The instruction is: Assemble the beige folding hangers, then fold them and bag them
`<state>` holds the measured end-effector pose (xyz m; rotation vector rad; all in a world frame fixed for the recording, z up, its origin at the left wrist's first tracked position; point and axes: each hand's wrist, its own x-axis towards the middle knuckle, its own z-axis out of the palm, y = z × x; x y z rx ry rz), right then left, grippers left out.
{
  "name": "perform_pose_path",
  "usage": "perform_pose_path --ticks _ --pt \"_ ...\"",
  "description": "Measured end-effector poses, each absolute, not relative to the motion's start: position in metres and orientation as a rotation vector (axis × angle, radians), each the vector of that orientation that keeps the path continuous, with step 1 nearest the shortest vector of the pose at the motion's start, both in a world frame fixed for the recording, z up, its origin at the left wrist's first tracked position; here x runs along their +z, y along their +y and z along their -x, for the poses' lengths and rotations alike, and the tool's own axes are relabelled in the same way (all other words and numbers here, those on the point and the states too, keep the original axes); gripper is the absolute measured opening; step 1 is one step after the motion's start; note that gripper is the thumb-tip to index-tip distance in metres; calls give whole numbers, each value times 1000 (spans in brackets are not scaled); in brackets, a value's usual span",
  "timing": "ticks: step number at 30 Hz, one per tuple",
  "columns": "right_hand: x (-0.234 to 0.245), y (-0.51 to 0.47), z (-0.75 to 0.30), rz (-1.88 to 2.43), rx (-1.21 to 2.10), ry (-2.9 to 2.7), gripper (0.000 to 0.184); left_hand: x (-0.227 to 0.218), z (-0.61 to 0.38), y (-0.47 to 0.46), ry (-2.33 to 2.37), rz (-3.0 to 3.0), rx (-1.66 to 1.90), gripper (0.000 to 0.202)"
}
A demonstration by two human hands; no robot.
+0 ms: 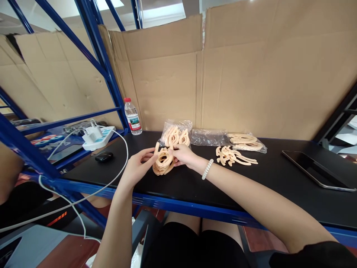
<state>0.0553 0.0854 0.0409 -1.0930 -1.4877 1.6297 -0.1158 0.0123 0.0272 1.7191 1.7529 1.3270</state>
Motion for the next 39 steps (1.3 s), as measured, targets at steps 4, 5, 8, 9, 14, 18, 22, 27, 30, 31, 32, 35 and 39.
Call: perform_pose_path --ticks 4,5,8,9,14,18,22,27,30,31,32,35,39 --pt "31 79 -53 1095 1564 -1437 20 21 112 4 1798 -1677 1263 59" --pt "29 76 -54 1082 1538 -1410 21 19 112 2 1778 -1710 1238 69" --pt "27 65 -58 987 1507 -1334 16 14 112 0 1631 -1911 1112 104" --pt "28 61 -59 949 1516 -1320 15 13 110 0 1594 -1961 1079 107" --pt "32 40 -62 754 1677 -1239 22 14 90 -5 1699 -2048 982 75" --pt "30 28 -85 723 1660 -1203 27 14 61 -11 1681 -2105 899 65" --pt "25 26 -125 812 1618 -1238 25 17 31 -1 1513 -2232 786 65" --pt "31 47 -171 1154 1281 -1565 44 31 14 25 1445 -2390 563 72" --pt "45 60 -193 1225 689 -2104 66 43 25 42 1373 -2485 461 89" --pt "51 64 -198 1154 522 -2303 70 48 30 47 1310 -2537 429 86" --pt "57 68 -202 1066 403 -2481 71 51 35 53 1209 -2608 394 80" --pt "70 80 -203 930 292 -2806 66 60 46 67 956 -2785 314 67" --pt "74 93 -190 863 263 -2888 62 61 46 78 890 -2891 294 41"
